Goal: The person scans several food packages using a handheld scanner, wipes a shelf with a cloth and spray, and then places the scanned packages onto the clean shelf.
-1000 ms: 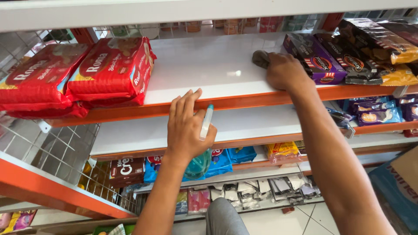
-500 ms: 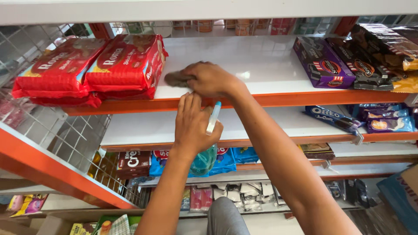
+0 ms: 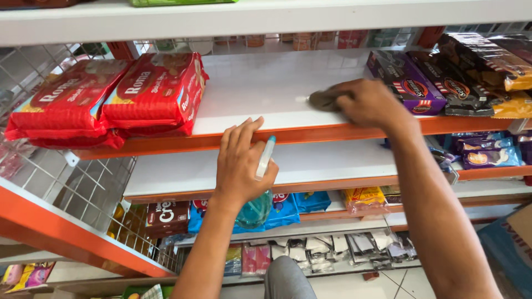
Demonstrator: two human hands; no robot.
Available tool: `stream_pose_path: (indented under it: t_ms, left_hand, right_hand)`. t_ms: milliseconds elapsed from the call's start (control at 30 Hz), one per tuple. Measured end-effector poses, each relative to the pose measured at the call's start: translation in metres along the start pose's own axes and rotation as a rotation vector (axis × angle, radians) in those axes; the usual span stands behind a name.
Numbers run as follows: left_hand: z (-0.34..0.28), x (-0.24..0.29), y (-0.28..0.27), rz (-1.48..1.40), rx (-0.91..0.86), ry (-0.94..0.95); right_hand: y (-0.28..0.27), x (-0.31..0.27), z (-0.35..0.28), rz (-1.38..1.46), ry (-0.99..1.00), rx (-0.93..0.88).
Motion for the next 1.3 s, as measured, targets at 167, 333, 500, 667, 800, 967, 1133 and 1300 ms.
stream_pose_path:
  t_ms: [167,333,500,667,800,967,1133,1300]
  left_hand:
    - [-0.004,-0.004,0.002,0.021,-0.047,0.023]
    - [-0.028,-0.017,-0.011,-0.015,-0.075,0.088]
    - [-0.056,-0.035,-0.026,-0.056,-0.089,-0.012]
    - [-0.059,-0.035,-0.036,0.061,-0.163,-0.072]
    - [-0.059,-0.032,-0.036,0.109,-0.127,-0.074]
    - [-0.054,-0.021,-0.02,0.05,-0.072,-0.061]
    - [-0.033,0.007,0.014,0.01,-0.104,0.016]
    - [-0.003,0.041,0.053,-0.038,-0.171,0.087]
  right_hand:
    - [-0.003,-0.004,-0.006,-0.189,0.249,0.191]
    - [0.015,-0.082,-0.022,-0.263,-0.067,0.501]
    - [0.093,-0.149,-0.029,-0.32,-0.58,0.409]
    - [0.128,-0.134,-0.023,-0.503,-0.492,0.46]
    - [0.124,-0.078,-0.054,-0.509,-0.427,0.555]
    - [0.108,0.002,-0.112,-0.428,-0.082,0.735]
    - [0.121,0.005,-0.11,-0.217,-0.016,0.794]
    - [0.128,-0.053,-0.078,-0.204,-0.216,0.68]
Point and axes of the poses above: each hand's wrist, its own z-axis towards the middle knuckle, its own y-axis out of the palm, x = y × z, the point moved 5 cm from there along z, towards the middle knuckle, and after that the axes turned 15 degrees about -x, right-handed, at the moved point
